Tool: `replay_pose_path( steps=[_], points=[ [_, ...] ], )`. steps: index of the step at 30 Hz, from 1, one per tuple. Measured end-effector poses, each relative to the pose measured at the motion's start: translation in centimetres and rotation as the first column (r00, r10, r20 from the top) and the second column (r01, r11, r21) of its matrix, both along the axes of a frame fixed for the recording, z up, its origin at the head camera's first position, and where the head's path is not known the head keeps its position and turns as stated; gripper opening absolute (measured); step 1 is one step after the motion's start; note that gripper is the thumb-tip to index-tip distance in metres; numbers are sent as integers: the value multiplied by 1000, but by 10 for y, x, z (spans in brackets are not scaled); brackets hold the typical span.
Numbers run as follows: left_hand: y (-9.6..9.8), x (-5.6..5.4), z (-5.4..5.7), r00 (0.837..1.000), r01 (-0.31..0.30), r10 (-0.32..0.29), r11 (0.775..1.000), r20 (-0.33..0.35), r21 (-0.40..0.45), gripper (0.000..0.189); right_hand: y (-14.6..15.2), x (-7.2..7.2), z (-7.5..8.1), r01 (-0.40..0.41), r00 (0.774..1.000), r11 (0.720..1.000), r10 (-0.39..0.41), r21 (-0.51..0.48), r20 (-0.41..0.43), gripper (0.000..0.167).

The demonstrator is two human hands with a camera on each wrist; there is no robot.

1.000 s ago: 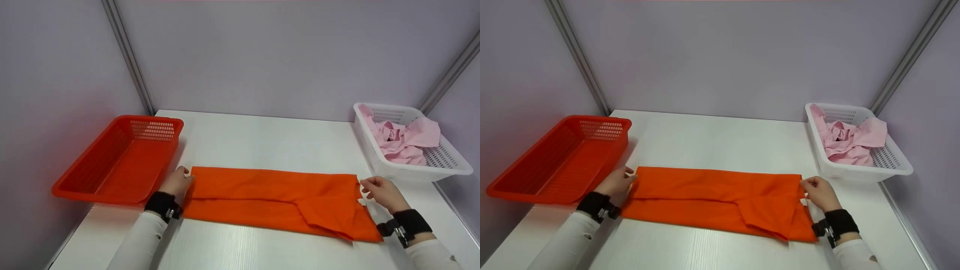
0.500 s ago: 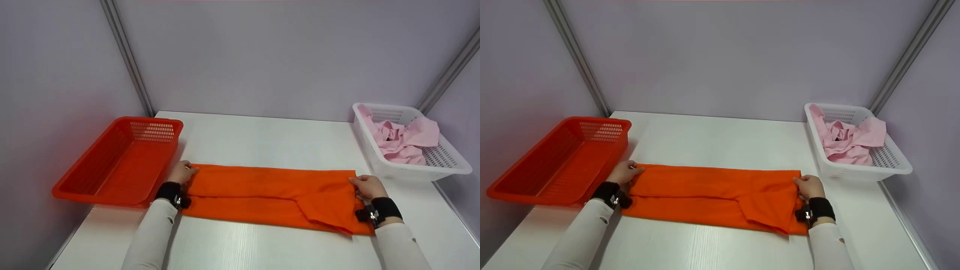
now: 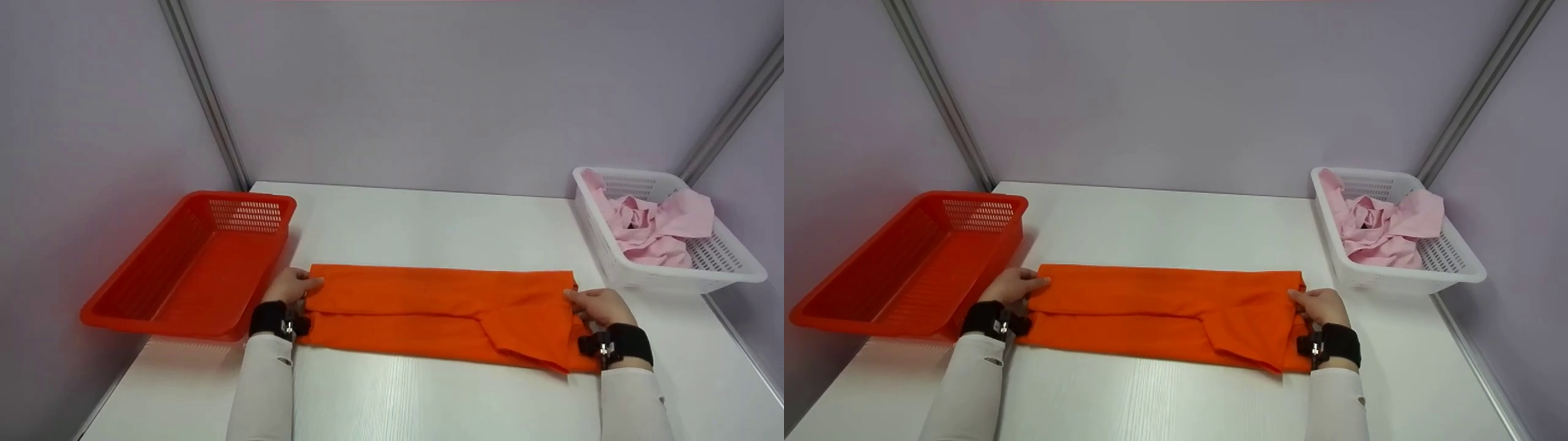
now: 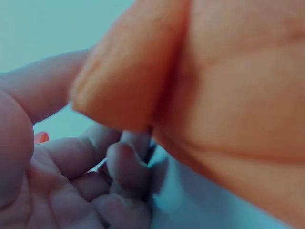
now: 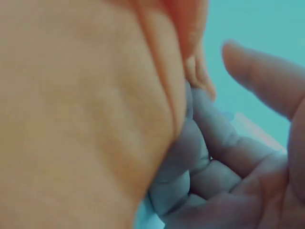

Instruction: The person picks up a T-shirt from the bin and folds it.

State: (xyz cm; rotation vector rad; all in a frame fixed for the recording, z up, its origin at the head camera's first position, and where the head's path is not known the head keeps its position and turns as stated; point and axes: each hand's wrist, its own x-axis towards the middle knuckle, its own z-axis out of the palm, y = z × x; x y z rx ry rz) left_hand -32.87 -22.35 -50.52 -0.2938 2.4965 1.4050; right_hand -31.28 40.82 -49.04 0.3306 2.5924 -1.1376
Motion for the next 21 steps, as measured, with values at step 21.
replay_pose_path(
  steps=[21],
  points=[
    [10,27,16,991,-46,57,995,123,-92,37,-3,7,12,-120,992,983,123,139,-7,64]
  ],
)
